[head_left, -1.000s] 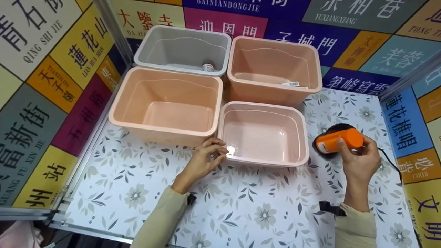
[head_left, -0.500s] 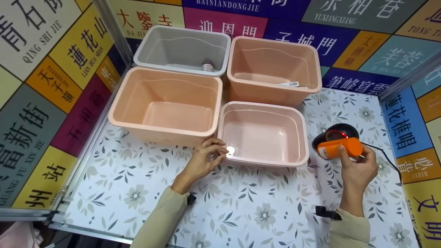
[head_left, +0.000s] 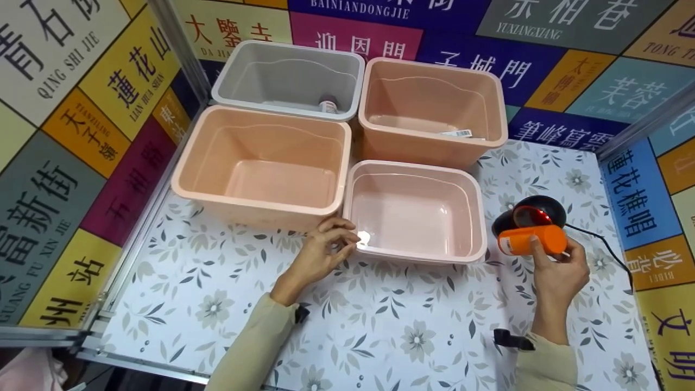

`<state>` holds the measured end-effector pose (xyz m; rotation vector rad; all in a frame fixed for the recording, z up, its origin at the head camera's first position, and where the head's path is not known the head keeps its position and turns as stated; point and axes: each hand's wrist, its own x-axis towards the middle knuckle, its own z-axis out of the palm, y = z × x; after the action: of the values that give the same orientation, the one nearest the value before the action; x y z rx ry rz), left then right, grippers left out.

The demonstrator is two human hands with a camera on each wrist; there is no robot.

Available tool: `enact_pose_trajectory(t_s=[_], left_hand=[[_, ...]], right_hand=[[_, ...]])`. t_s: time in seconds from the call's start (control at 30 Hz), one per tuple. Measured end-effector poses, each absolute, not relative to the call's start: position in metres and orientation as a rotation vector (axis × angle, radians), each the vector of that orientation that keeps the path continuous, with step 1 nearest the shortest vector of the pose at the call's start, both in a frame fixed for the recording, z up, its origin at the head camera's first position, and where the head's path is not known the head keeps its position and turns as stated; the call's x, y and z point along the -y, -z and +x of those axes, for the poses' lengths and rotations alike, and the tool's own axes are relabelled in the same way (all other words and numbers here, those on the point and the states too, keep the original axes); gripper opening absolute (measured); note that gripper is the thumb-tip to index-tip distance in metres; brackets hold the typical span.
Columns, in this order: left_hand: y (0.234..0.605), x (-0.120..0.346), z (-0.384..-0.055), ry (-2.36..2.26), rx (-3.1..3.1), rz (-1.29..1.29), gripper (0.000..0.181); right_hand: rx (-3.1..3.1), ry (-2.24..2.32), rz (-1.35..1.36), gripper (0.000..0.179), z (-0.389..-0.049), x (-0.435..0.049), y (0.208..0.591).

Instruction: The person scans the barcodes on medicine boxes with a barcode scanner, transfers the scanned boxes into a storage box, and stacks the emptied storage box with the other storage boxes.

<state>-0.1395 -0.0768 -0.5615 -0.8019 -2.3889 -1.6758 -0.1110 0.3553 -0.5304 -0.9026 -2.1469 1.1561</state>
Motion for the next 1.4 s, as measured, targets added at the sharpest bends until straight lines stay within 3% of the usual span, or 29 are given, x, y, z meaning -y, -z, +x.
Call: enact_pose_trajectory(t_s=[0.87,1.4], left_hand=[[0.561,0.077,-0.139,1.679,2.386,-0.801,0.010],[0.560,0.077,-0.139,1.650,2.386,-0.801,0.011]], right_hand=[[2.128,-1.162,-0.835,0.054,-0.110,-0.351,0.521],[2.077,-1.178,-0.604,0.048,-0.123,-0.341,0.496]])
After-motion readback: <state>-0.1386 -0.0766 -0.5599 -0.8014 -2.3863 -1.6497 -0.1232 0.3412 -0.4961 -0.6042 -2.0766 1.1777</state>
